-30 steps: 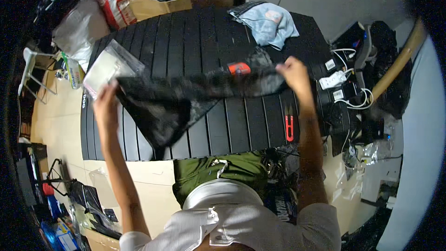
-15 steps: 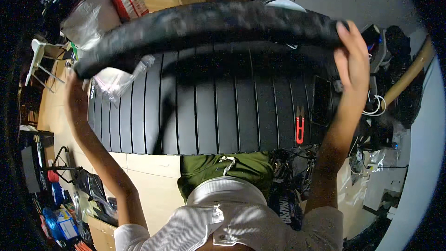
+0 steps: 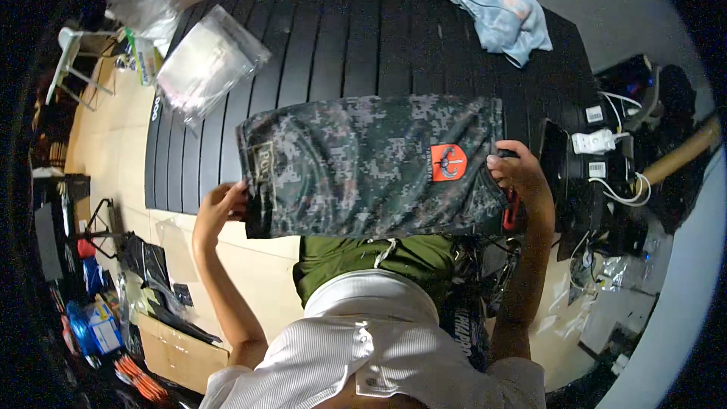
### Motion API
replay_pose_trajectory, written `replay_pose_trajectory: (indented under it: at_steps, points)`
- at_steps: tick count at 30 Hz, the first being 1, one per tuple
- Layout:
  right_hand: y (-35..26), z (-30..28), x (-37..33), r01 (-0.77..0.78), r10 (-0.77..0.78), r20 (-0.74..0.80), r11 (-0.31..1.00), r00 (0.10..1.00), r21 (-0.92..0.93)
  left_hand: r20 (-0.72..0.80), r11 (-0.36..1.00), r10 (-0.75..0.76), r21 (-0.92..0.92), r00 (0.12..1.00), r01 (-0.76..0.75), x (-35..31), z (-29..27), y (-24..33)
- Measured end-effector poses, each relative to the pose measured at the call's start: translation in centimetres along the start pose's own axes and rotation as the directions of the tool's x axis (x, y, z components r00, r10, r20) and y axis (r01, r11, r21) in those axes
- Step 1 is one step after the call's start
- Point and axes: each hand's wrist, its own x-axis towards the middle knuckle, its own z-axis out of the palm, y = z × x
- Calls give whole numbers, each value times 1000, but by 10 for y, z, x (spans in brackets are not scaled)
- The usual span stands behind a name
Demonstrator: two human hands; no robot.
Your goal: Trimming loose threads from neck gaiters, folding them, and placing them into plastic bags.
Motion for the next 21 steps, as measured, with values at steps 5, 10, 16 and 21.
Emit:
replay_pose_trajectory:
  at_steps: [5, 10, 16, 21]
  points:
    - [4, 3, 2, 381, -434, 49, 723, 899, -577, -90, 868, 495, 28, 864, -495, 11, 26, 1]
    - [-86, 76, -43, 874, -910, 219, 235, 351, -425, 132, 774, 626, -226, 768, -592, -44, 40, 65]
    - [-154, 169, -59, 978, -544, 838, 186, 27, 89, 346, 437, 856, -89, 384, -895, -86, 55, 121]
    - [-166, 169, -46, 901, -652, 754, 371, 80, 225, 15, 584, 796, -278, 604, -763, -89, 39, 94]
